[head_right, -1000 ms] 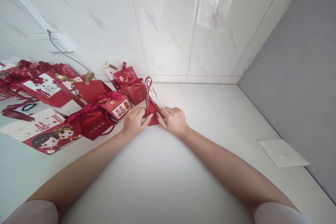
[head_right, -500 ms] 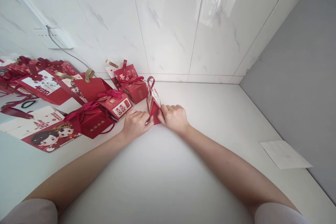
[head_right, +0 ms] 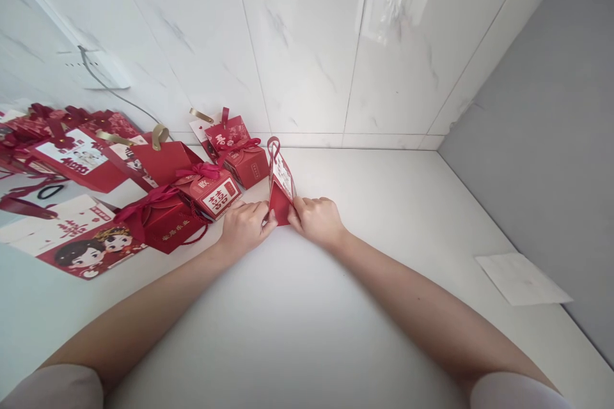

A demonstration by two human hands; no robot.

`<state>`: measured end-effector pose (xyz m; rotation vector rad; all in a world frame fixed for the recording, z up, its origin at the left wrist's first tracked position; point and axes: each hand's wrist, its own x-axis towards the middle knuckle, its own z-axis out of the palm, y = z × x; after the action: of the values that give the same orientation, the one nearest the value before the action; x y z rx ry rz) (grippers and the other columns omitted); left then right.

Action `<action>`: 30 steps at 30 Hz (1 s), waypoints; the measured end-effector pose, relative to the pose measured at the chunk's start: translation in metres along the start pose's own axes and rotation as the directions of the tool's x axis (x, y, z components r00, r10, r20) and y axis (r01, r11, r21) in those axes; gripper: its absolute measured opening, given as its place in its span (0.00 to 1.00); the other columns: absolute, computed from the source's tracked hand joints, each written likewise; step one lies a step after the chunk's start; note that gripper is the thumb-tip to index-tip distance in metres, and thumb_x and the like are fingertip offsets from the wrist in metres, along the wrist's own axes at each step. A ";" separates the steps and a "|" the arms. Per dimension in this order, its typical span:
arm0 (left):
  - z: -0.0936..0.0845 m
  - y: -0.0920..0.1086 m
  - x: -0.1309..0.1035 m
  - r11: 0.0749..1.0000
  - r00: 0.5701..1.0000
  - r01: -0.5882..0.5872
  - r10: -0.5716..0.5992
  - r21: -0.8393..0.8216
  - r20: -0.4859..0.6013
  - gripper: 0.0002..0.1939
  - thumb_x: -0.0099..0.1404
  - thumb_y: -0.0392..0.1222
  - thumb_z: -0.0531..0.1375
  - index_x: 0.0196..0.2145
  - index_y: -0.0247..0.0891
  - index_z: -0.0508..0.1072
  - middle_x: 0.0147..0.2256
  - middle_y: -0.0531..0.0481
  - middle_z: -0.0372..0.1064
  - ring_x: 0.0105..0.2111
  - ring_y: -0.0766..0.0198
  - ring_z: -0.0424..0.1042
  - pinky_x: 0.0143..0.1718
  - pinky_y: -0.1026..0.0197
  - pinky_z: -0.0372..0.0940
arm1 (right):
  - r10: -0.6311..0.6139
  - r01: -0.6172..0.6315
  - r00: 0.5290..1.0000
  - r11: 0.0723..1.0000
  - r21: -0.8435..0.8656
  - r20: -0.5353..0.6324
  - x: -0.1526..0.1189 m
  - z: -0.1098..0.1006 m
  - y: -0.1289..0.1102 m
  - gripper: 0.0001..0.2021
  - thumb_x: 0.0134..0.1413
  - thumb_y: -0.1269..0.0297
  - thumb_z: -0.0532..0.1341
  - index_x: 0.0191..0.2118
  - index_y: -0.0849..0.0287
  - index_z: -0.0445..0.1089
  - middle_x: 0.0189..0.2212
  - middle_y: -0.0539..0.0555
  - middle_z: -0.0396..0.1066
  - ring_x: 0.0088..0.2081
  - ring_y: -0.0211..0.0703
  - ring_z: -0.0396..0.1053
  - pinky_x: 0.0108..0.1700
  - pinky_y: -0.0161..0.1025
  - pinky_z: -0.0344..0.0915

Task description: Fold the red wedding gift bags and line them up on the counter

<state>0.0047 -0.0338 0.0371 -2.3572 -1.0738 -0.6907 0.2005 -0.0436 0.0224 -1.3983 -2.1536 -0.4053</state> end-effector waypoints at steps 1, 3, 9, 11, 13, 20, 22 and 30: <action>0.000 -0.001 -0.001 1.000 1.000 0.012 -0.012 -0.006 0.006 0.12 0.66 0.39 0.53 0.25 0.38 0.69 0.20 0.49 0.70 0.22 0.59 0.70 0.32 0.54 0.56 | -0.003 0.003 1.000 1.000 0.000 0.018 -0.002 0.000 0.000 0.17 0.64 0.61 0.51 0.25 0.59 0.66 0.19 0.51 0.72 0.18 0.38 0.62 0.27 0.38 0.44; 0.000 -0.002 -0.001 0.999 0.999 0.037 -0.037 -0.020 0.029 0.12 0.65 0.39 0.54 0.25 0.38 0.69 0.20 0.49 0.70 0.22 0.58 0.70 0.32 0.54 0.56 | -0.010 0.010 0.999 1.000 0.004 0.046 -0.004 0.001 -0.001 0.17 0.64 0.61 0.51 0.25 0.59 0.65 0.19 0.51 0.72 0.18 0.38 0.63 0.27 0.38 0.43; 0.000 -0.003 0.000 0.998 0.996 0.067 -0.066 -0.016 0.058 0.12 0.63 0.39 0.54 0.24 0.37 0.71 0.20 0.47 0.72 0.22 0.57 0.71 0.31 0.54 0.57 | -0.040 0.040 0.997 0.999 0.013 0.069 -0.004 0.003 -0.003 0.17 0.65 0.62 0.51 0.26 0.60 0.66 0.19 0.51 0.73 0.18 0.37 0.64 0.26 0.38 0.43; -0.002 -0.001 0.002 0.994 0.991 0.112 -0.110 -0.022 0.073 0.12 0.62 0.39 0.55 0.23 0.37 0.71 0.20 0.47 0.72 0.22 0.58 0.71 0.31 0.55 0.57 | -0.066 0.064 0.995 0.998 0.021 0.076 -0.003 0.004 -0.003 0.17 0.65 0.62 0.50 0.26 0.60 0.67 0.19 0.51 0.73 0.19 0.37 0.65 0.27 0.38 0.43; -0.004 0.001 0.004 0.983 0.979 0.183 -0.179 -0.034 0.099 0.11 0.61 0.39 0.56 0.22 0.37 0.72 0.20 0.48 0.72 0.21 0.59 0.70 0.31 0.56 0.57 | -0.084 0.082 0.993 0.996 0.027 0.086 -0.003 0.004 -0.004 0.17 0.66 0.62 0.50 0.27 0.60 0.67 0.20 0.51 0.73 0.20 0.37 0.66 0.27 0.38 0.44; 0.004 -0.012 0.002 0.976 0.977 0.163 -0.140 -0.147 0.159 0.14 0.61 0.41 0.56 0.20 0.38 0.71 0.19 0.49 0.72 0.20 0.61 0.68 0.28 0.58 0.56 | -0.024 0.017 0.987 0.999 0.048 0.159 -0.005 0.001 -0.003 0.18 0.67 0.60 0.48 0.29 0.60 0.68 0.23 0.52 0.75 0.21 0.37 0.67 0.27 0.38 0.42; 0.009 -0.020 -0.001 0.976 0.988 0.065 -0.035 -0.206 0.147 0.17 0.63 0.43 0.56 0.17 0.38 0.69 0.18 0.50 0.71 0.19 0.63 0.67 0.29 0.58 0.57 | -0.021 0.006 0.983 0.997 0.082 0.182 -0.006 0.001 -0.001 0.18 0.66 0.59 0.49 0.29 0.59 0.67 0.24 0.51 0.76 0.22 0.37 0.67 0.27 0.38 0.42; 0.007 -0.023 -0.001 0.994 0.998 0.004 -0.011 -0.107 -0.064 0.14 0.65 0.40 0.55 0.21 0.38 0.67 0.17 0.54 0.67 0.18 0.65 0.66 0.30 0.58 0.56 | 0.008 -0.029 0.980 0.994 0.103 0.198 -0.006 0.005 -0.001 0.18 0.66 0.58 0.49 0.28 0.59 0.66 0.25 0.50 0.76 0.22 0.37 0.67 0.27 0.38 0.43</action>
<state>-0.0116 -0.0162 0.0356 -2.4038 -1.0415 -0.8410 0.2003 -0.0460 0.0153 -1.4507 -2.2806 -0.1478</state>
